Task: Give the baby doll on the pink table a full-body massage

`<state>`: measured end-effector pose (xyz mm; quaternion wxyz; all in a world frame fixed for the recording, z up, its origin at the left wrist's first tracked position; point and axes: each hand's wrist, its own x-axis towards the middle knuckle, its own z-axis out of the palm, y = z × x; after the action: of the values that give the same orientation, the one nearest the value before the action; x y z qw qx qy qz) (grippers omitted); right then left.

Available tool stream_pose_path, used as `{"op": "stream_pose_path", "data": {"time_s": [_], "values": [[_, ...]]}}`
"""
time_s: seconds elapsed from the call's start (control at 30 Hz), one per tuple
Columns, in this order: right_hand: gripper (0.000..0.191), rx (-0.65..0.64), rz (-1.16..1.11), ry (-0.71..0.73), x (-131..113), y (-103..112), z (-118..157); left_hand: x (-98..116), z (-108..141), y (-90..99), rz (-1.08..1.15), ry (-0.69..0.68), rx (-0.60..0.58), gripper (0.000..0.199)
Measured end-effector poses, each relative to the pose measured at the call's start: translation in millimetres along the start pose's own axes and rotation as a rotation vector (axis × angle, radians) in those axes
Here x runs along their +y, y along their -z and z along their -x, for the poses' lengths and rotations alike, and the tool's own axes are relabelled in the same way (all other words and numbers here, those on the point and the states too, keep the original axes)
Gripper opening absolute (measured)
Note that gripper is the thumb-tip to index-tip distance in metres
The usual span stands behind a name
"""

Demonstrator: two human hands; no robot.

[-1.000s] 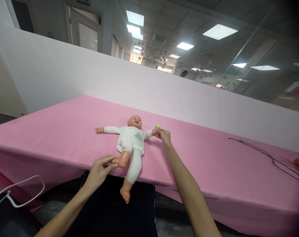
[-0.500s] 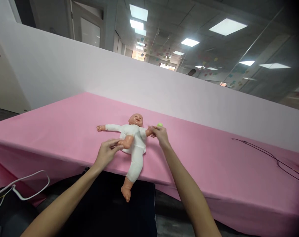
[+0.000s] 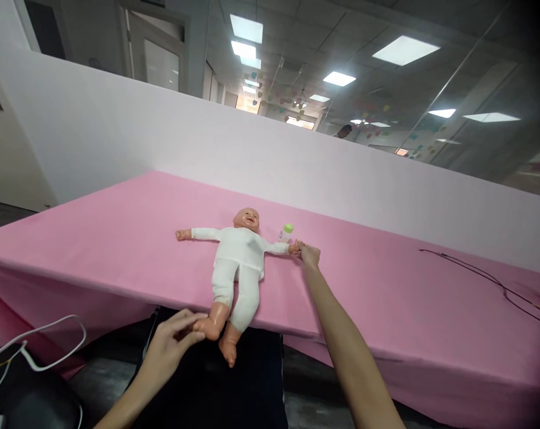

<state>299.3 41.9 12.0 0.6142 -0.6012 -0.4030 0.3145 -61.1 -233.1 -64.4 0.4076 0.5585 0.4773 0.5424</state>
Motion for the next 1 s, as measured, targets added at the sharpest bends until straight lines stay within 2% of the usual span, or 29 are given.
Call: {"op": "stream_pose_path", "data": {"time_s": [0.1, 0.17, 0.23, 0.3, 0.4, 0.5, 0.57, 0.67, 0.8, 0.9, 1.0], "values": [[0.03, 0.038, -0.006, -0.071, 7, -3, 7, -9, 17, -3.0, 0.039, 0.042, 0.023, 0.028], [0.025, -0.007, -0.05, -0.047, -7, -12, 12, -1, 7, -5.8, 0.042, 0.02, 0.02, 0.027], [0.026, -0.152, -0.097, 0.046, -29, -24, 18, 15, -19, -7.5, 0.027, -0.035, 0.029, 0.024], [0.034, -0.356, -0.074, 0.175, -47, -37, 31, 32, -54, -9.9, 0.024, -0.096, 0.071, 0.025], [0.039, -0.591, 0.118, 0.246, -52, -56, 62, 43, -111, -19.6, 0.084, -0.137, 0.12, 0.032], [0.042, -0.65, 0.183, 0.26, -38, -66, 84, 37, -149, -32.5, 0.223, -0.122, 0.088, 0.037], [0.04, -0.626, 0.158, 0.253, -33, -65, 81, 31, -155, -36.1, 0.272, -0.102, 0.067, 0.039], [0.035, -0.51, 0.074, 0.192, -37, -52, 51, 25, -132, -28.9, 0.241, -0.086, 0.085, 0.042], [0.026, -0.167, -0.064, 0.082, -29, -27, 6, 17, -65, -7.5, 0.086, -0.066, 0.051, 0.032], [0.024, 0.032, -0.028, -0.064, -7, -11, -4, 4, -16, 2.5, -0.006, -0.017, -0.007, 0.025], [0.031, 0.059, -0.002, -0.115, 8, -4, 0, -8, 7, 5.5, -0.001, 0.034, -0.008, 0.027]]}}
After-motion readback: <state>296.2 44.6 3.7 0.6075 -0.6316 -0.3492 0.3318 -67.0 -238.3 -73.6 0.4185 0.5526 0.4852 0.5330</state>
